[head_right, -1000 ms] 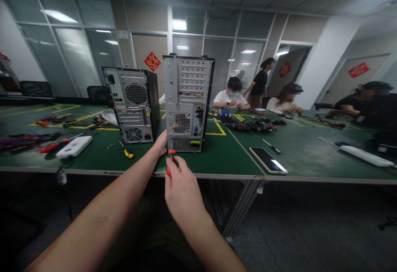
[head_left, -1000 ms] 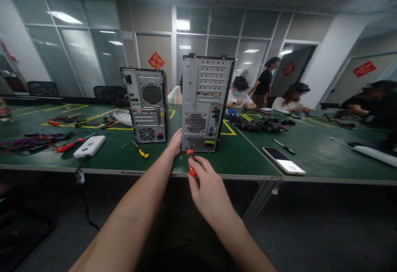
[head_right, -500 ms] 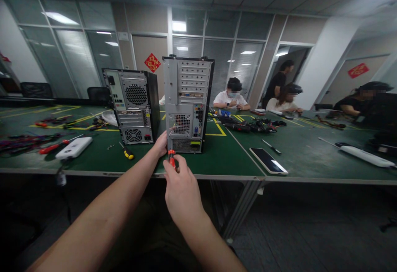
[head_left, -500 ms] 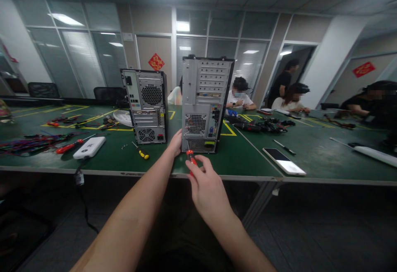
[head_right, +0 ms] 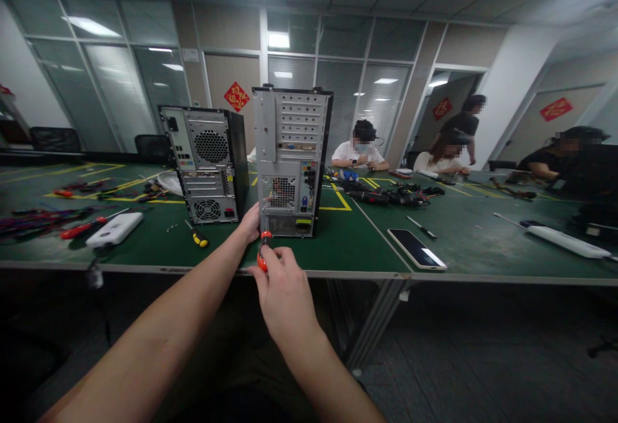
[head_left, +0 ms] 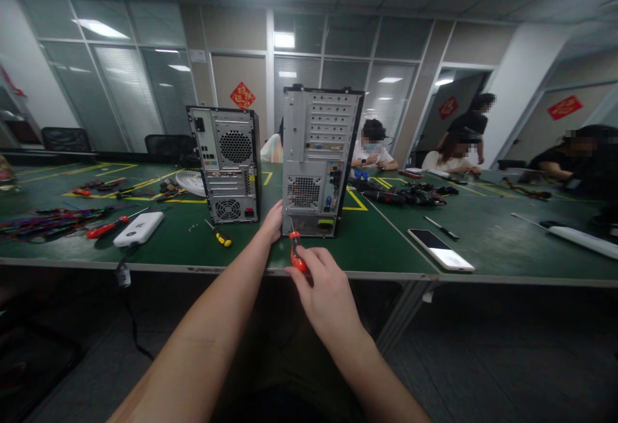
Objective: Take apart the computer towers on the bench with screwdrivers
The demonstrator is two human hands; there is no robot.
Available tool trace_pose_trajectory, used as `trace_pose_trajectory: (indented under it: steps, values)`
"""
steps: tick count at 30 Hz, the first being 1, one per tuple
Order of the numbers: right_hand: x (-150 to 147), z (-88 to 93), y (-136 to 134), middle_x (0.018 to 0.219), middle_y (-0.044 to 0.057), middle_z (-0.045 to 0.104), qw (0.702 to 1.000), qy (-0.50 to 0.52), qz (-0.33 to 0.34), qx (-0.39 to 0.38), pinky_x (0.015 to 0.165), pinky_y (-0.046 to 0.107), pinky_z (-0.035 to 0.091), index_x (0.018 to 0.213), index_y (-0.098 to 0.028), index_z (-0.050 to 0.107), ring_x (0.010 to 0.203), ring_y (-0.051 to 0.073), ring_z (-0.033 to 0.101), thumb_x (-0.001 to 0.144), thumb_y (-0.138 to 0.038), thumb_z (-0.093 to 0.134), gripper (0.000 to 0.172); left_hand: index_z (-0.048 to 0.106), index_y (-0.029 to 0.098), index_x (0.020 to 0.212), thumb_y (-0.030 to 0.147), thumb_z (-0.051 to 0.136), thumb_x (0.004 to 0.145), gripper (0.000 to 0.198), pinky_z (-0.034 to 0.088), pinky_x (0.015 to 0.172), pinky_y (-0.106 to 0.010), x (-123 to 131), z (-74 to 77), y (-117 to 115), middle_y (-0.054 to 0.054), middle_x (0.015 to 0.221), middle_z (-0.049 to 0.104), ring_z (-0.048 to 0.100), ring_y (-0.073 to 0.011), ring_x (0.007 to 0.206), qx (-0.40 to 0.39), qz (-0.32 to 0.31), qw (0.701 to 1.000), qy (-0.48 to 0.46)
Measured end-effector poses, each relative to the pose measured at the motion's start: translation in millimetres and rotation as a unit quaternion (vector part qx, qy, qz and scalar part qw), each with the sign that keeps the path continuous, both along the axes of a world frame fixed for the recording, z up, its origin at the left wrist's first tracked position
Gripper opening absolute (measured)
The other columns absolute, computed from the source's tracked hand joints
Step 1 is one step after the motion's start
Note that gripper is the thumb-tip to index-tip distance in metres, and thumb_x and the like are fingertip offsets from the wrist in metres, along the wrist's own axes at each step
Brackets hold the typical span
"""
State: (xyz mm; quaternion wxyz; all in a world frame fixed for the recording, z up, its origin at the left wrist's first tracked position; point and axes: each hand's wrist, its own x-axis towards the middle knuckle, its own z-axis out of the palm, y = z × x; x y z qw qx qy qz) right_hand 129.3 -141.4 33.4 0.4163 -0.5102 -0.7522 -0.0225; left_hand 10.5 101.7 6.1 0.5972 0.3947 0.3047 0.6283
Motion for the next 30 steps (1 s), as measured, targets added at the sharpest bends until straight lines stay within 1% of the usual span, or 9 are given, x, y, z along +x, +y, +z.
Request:
trace_pose_trajectory:
  steps: [2,5,8,11,13,18,24,26,30]
  values:
    - [1.4,-0.1,0.0,0.126,0.011,0.068,0.999,-0.038,0.005,0.023,0.092,0.04,0.06,0.123,-0.021,0.073,0.105,0.026,0.07,0.097,-0.013,0.069,0.028,0.077,0.018,0.118,0.034,0.082,0.078,0.043,0.06,0.078,-0.03,-0.2,-0.8,0.7,-0.005,0.089,0.081,0.077,-0.0206,0.081,0.001,-0.002,1.0,0.001]
    - [1.8,-0.4,0.1,0.131,0.012,0.067,0.997,-0.067,0.014,0.039,0.099,0.043,0.058,0.121,-0.021,0.074,0.114,0.029,0.067,0.096,-0.007,0.066,0.03,0.076,0.018,0.118,0.032,0.081,0.078,0.042,0.06,0.074,-0.029,0.2,-1.5,1.5,-0.004,0.087,0.081,0.077,-0.0199,0.077,0.007,-0.009,1.0,-0.002]
    - [0.3,-1.0,0.2,0.127,0.012,0.068,1.0,-0.02,0.005,0.021,0.091,0.04,0.061,0.124,-0.019,0.071,0.106,0.026,0.07,0.097,-0.016,0.07,0.027,0.077,0.018,0.117,0.03,0.08,0.079,0.04,0.059,0.072,-0.027,1.0,-1.9,2.4,-0.003,0.085,0.08,0.076,-0.0192,0.075,0.011,-0.007,1.0,-0.006]
    - [-1.0,-1.1,0.5,0.112,0.009,0.07,1.0,0.016,-0.019,-0.002,0.081,0.037,0.061,0.12,-0.018,0.07,0.09,0.023,0.071,0.097,-0.025,0.075,0.025,0.077,0.017,0.117,0.029,0.079,0.08,0.039,0.06,0.074,-0.028,1.3,-2.5,3.9,-0.004,0.086,0.081,0.077,-0.0194,0.077,0.01,-0.005,1.0,-0.008]
    - [-0.9,-0.9,0.7,0.106,0.008,0.07,0.999,0.02,-0.024,-0.008,0.08,0.036,0.061,0.12,-0.017,0.07,0.087,0.023,0.071,0.096,-0.025,0.076,0.025,0.077,0.018,0.118,0.028,0.078,0.081,0.038,0.06,0.075,-0.029,1.2,-3.3,5.2,-0.004,0.086,0.081,0.077,-0.0193,0.076,0.008,-0.006,1.0,-0.009]
    - [1.2,-0.2,-1.0,0.124,0.012,0.067,1.0,-0.015,-0.014,-0.005,0.082,0.037,0.062,0.123,-0.021,0.073,0.09,0.022,0.072,0.098,-0.016,0.069,0.025,0.077,0.019,0.119,0.026,0.077,0.081,0.038,0.061,0.076,-0.03,0.6,-4.3,6.0,-0.005,0.09,0.082,0.077,-0.0197,0.079,0.006,-0.002,1.0,-0.007]
    - [-0.3,-1.3,-4.6,0.14,0.014,0.064,0.999,-0.017,0.034,-0.032,0.094,0.039,0.062,0.136,-0.02,0.067,0.106,0.025,0.073,0.099,-0.006,0.058,0.041,0.076,0.017,0.12,0.03,0.081,0.079,0.044,0.06,0.076,-0.029,-0.3,-3.0,3.7,-0.005,0.088,0.081,0.077,-0.0199,0.079,0.007,-0.006,1.0,-0.007]
    - [-1.5,-2.1,-3.7,0.133,0.014,0.068,0.999,0.0,0.034,-0.038,0.093,0.04,0.061,0.137,-0.018,0.065,0.105,0.025,0.073,0.099,-0.009,0.06,0.04,0.076,0.017,0.12,0.03,0.081,0.079,0.044,0.06,0.075,-0.028,-0.4,-3.2,4.3,-0.005,0.089,0.081,0.076,-0.0191,0.078,0.006,-0.005,1.0,-0.006]
    - [-2.3,-3.0,-0.7,0.109,0.011,0.073,0.998,0.045,0.012,-0.043,0.084,0.039,0.062,0.13,-0.015,0.066,0.093,0.025,0.073,0.101,-0.019,0.064,0.029,0.076,0.018,0.12,0.029,0.08,0.078,0.043,0.059,0.071,-0.027,-0.3,-3.9,5.8,-0.004,0.087,0.081,0.075,-0.0179,0.074,0.009,-0.008,1.0,-0.004]
